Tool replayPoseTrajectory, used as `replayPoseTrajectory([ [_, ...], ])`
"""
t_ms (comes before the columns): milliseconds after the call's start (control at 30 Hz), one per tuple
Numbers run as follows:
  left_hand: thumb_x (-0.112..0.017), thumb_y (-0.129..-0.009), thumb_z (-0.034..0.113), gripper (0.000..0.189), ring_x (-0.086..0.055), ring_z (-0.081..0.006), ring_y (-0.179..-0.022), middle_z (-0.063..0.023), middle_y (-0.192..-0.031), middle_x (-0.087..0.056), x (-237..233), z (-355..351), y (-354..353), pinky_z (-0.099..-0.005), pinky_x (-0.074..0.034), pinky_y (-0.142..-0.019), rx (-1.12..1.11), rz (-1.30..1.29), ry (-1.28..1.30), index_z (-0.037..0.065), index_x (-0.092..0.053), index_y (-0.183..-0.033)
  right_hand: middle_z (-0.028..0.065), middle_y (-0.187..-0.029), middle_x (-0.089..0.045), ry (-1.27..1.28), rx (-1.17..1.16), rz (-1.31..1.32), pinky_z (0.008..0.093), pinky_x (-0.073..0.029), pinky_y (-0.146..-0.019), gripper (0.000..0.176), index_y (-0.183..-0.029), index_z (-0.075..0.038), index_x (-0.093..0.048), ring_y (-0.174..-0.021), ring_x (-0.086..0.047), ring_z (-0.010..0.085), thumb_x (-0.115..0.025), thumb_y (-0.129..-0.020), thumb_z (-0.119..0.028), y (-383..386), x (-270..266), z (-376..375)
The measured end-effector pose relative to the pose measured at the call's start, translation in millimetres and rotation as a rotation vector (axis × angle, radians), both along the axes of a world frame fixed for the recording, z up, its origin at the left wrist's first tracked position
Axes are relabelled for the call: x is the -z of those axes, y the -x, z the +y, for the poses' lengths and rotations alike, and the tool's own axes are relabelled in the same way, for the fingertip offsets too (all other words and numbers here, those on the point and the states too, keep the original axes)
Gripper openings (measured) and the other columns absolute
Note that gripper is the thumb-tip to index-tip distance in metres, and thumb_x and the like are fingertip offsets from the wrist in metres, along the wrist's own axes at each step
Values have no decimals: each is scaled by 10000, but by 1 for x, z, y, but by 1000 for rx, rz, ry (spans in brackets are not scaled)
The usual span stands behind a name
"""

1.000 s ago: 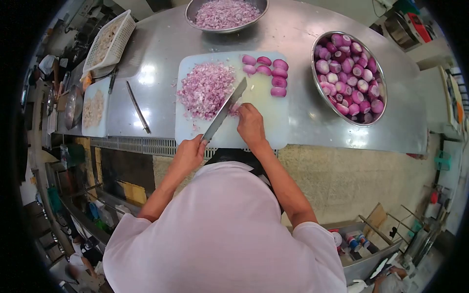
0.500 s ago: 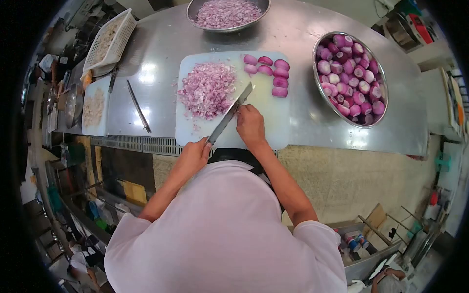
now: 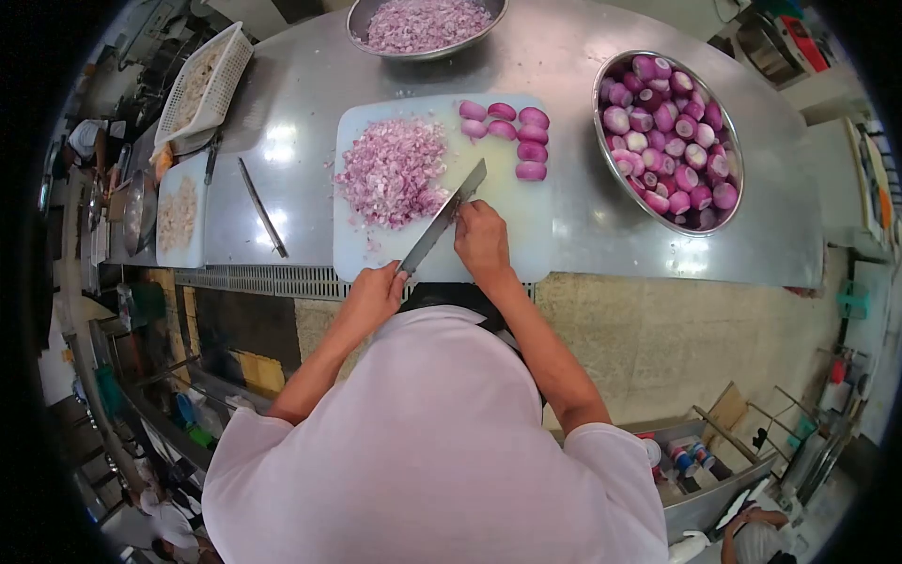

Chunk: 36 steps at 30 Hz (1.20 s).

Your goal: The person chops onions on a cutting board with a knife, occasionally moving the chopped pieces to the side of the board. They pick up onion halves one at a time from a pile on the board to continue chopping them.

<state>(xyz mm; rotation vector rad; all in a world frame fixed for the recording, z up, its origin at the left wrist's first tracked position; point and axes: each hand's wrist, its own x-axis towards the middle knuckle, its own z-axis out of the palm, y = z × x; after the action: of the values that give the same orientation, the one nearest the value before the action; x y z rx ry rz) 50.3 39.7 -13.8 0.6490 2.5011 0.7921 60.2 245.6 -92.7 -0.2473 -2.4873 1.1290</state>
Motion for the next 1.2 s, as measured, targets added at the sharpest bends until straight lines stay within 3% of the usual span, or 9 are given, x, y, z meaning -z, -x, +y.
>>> replayPoseTrajectory([
  [100,-538,-968,144,180,-581,-478,-634,-262,-643,-578,-20,4,-2,-533,-426,-579,-54,-64,19,-21,-607,-949,190,-809,-603,16,1,-44,476,-510,-703,54,-822,14,-625,-765,-610,401,-606,-776,34,-4,0,4],
  [167,-539,-968,145,180,-580,-475,-631,-263,-640,-574,-1,3,-2,-529,-424,-577,-39,-36,30,-20,-607,-950,187,-789,-599,-17,20,-46,479,-507,-701,30,-801,14,-621,-762,-609,400,-614,-775,26,-2,-1,3],
  [300,-536,-971,150,188,-579,-471,-630,-264,-644,-577,-22,7,-2,-520,-427,-576,-31,-65,39,-24,-604,-947,186,-784,-607,16,15,-10,474,-506,-693,26,-796,9,-632,-761,-615,397,-623,-773,18,-7,0,7],
  [567,-550,-966,159,230,-580,-468,-630,-274,-645,-573,-7,10,-3,-523,-427,-582,-19,-51,-3,-47,-594,-874,171,-784,-635,59,44,49,421,-527,-645,64,-824,5,-645,-701,-645,350,-632,-768,33,-13,-17,22],
  [767,-557,-958,161,219,-589,-473,-657,-269,-656,-589,-11,18,-3,-522,-451,-606,7,-58,-40,-45,-621,-922,148,-834,-662,47,259,97,333,-563,-627,105,-890,6,-667,-716,-679,266,-647,-796,48,-23,-35,80],
  [900,-564,-959,172,228,-598,-446,-657,-271,-712,-614,-9,11,-14,-487,-457,-617,146,-119,-83,-46,-633,-974,160,-889,-667,-22,272,92,334,-574,-645,161,-950,6,-681,-737,-678,280,-640,-802,53,-12,-35,117],
  [933,-564,-959,172,228,-598,-446,-657,-271,-712,-614,-1,6,-12,-487,-457,-617,134,-113,-87,-46,-633,-974,164,-915,-666,-9,237,62,344,-579,-657,178,-975,8,-682,-766,-679,284,-639,-808,51,-6,-35,121],
  [1067,-557,-989,212,279,-488,-279,-599,-211,-672,-576,26,-31,15,-391,-438,-600,-163,-212,-119,-60,-616,-972,178,-982,-660,32,136,60,362,-590,-691,207,-1015,13,-680,-844,-676,293,-649,-812,41,10,-16,121],
  [1200,-555,-982,185,259,-524,-345,-605,-233,-670,-567,-17,-24,13,-424,-434,-598,-255,-101,-8,-69,-598,-948,181,-991,-652,-67,83,41,359,-594,-711,203,-1004,13,-678,-844,-668,305,-671,-802,34,14,-14,109],
])
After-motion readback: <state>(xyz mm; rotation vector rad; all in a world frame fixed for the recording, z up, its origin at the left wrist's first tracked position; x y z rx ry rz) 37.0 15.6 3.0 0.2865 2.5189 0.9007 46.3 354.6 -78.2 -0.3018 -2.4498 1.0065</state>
